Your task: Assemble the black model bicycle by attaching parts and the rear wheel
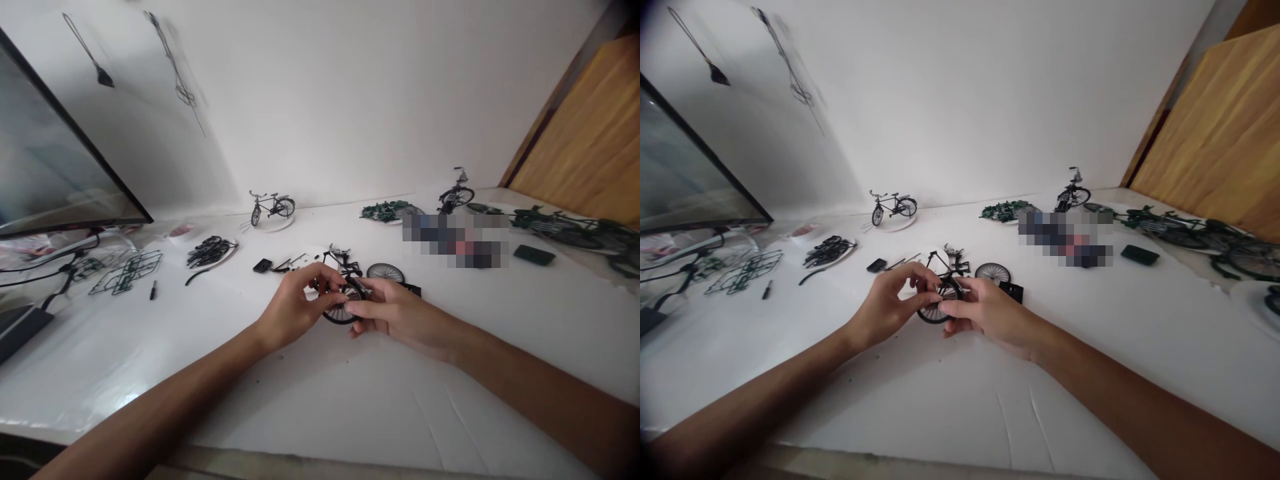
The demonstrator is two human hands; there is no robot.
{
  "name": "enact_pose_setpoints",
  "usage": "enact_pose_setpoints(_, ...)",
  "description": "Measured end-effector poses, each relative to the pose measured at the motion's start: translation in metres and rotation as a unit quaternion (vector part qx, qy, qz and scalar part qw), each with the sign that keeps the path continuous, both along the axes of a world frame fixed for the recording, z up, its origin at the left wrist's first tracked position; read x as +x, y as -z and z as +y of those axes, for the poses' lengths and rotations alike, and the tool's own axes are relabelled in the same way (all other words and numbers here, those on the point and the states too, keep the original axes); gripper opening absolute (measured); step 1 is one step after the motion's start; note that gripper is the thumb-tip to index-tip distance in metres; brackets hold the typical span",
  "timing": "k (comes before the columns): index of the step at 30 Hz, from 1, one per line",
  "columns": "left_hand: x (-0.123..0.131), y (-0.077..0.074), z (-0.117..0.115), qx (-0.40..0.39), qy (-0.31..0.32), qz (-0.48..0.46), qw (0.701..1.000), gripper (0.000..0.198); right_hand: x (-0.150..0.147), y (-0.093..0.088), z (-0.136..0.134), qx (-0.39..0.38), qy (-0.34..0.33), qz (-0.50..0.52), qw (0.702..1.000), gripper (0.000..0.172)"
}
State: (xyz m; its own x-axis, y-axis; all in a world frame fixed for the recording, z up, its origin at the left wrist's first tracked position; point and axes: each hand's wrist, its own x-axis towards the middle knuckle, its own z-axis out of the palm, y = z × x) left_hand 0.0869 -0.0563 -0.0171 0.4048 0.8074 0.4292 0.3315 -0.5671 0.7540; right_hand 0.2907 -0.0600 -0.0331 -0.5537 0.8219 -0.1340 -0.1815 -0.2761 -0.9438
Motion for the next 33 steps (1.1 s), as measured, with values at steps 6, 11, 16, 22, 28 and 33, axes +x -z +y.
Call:
enact_pose_setpoints(6, -0.0001, 0.0012, 0.0005, 0.010, 0.000, 0.014, 1.000, 0.008, 0.0000, 0.0003, 0.0014, -0.005, -0.002, 0.011, 1.000, 0.027)
enact_pose_setpoints(11, -0.0023, 0.0003, 0.0011, -0.003, 0.020, 0.019, 1.000, 0.005, 0.0007, 0.0011, 0.0025, -0.017, -0.003, 0.014, 1.000, 0.028)
enact_pose_setpoints(16, -0.0020, -0.0005, 0.0006, -0.005, 0.036, 0.011, 0.999, 0.007, 0.0019, 0.0011, 0.0027, -0.010, -0.012, 0.005, 1.000, 0.031)
enact_pose_setpoints(22, 0.0019, 0.0020, -0.0016, 0.001, 0.006, 0.008, 1.000, 0.005, 0.0025, 0.0006, 0.0021, 0.000, -0.019, -0.018, 1.000, 0.032)
enact_pose_setpoints(28, 0.0007, -0.0004, 0.0002, -0.041, 0.000, -0.004, 0.999, 0.005, 0.0013, 0.0010, 0.0014, -0.003, -0.013, -0.010, 1.000, 0.027)
enact_pose_setpoints(33, 0.0000, -0.0044, 0.0024, -0.079, 0.026, -0.035, 0.996, 0.008, 0.0009, -0.0040, -0.0002, -0.003, -0.021, -0.012, 1.000, 0.025)
